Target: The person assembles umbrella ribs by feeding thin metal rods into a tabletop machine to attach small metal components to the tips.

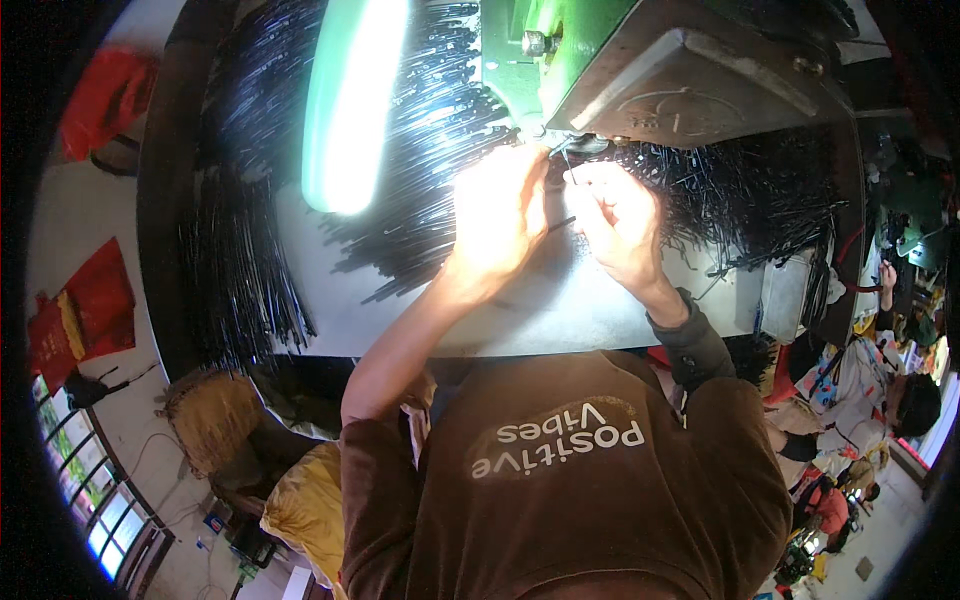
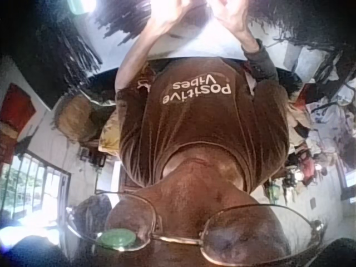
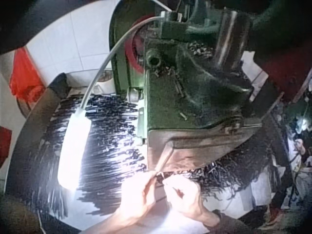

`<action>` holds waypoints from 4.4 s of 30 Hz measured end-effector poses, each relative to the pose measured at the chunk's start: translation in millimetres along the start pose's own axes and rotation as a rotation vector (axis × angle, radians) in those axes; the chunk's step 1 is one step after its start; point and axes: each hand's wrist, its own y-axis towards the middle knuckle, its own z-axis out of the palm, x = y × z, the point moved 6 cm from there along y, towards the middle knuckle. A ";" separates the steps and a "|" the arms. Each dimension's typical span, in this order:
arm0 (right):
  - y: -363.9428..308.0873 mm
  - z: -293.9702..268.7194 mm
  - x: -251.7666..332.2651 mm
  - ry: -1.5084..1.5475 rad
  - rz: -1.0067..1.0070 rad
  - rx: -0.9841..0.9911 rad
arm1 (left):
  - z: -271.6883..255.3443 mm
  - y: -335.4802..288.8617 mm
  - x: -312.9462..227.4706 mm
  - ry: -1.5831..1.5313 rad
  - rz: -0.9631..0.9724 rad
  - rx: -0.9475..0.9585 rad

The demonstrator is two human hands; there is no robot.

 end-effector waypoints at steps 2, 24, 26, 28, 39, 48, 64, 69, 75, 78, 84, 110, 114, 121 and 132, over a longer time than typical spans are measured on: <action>0.0 0.1 -0.9 -0.002 0.012 -0.001 | -0.5 -0.2 -1.9 -0.005 0.026 -0.018; 17.7 -12.1 6.7 0.082 0.273 -0.027 | 1.6 18.0 -31.6 0.259 0.397 0.070; 17.4 -13.0 1.4 0.156 0.280 -0.005 | 10.7 15.6 -34.8 0.591 0.422 0.180; 18.9 -13.8 0.3 0.163 0.300 0.010 | 10.1 14.6 -32.6 0.541 0.410 0.168; 22.4 -0.1 12.6 0.030 0.122 0.104 | -22.6 6.0 -16.8 0.118 0.116 0.207; -18.8 36.5 15.9 0.351 0.139 0.452 | -46.2 14.1 32.0 0.379 0.092 0.006; -38.6 0.0 10.5 -0.415 -0.221 0.234 | -26.4 -2.5 -2.8 0.235 0.169 0.039; -6.1 1.2 -5.9 0.059 0.142 0.106 | -21.8 -3.1 4.0 0.193 0.023 0.065; 3.6 8.3 -4.9 0.083 0.100 0.112 | -18.7 -3.6 7.2 0.174 0.001 0.054; 4.4 8.9 -6.0 0.107 0.128 0.101 | -18.1 -4.0 9.2 0.177 -0.002 0.048; 5.6 9.9 -8.8 0.159 0.150 0.122 | -15.9 -1.7 7.2 0.199 0.036 0.054; 13.6 -0.3 -11.9 0.241 0.158 0.080 | -4.8 10.3 -4.2 0.255 0.246 -0.041; 13.2 -0.4 -9.5 0.221 0.160 0.069 | -5.6 10.6 -7.3 0.265 0.205 0.002; 14.2 -1.3 -11.9 0.232 0.193 0.103 | -4.3 11.6 -28.7 0.715 0.409 0.257; -4.1 15.8 -11.9 0.651 0.206 0.105 | -21.6 -23.1 14.5 -0.435 -0.528 0.513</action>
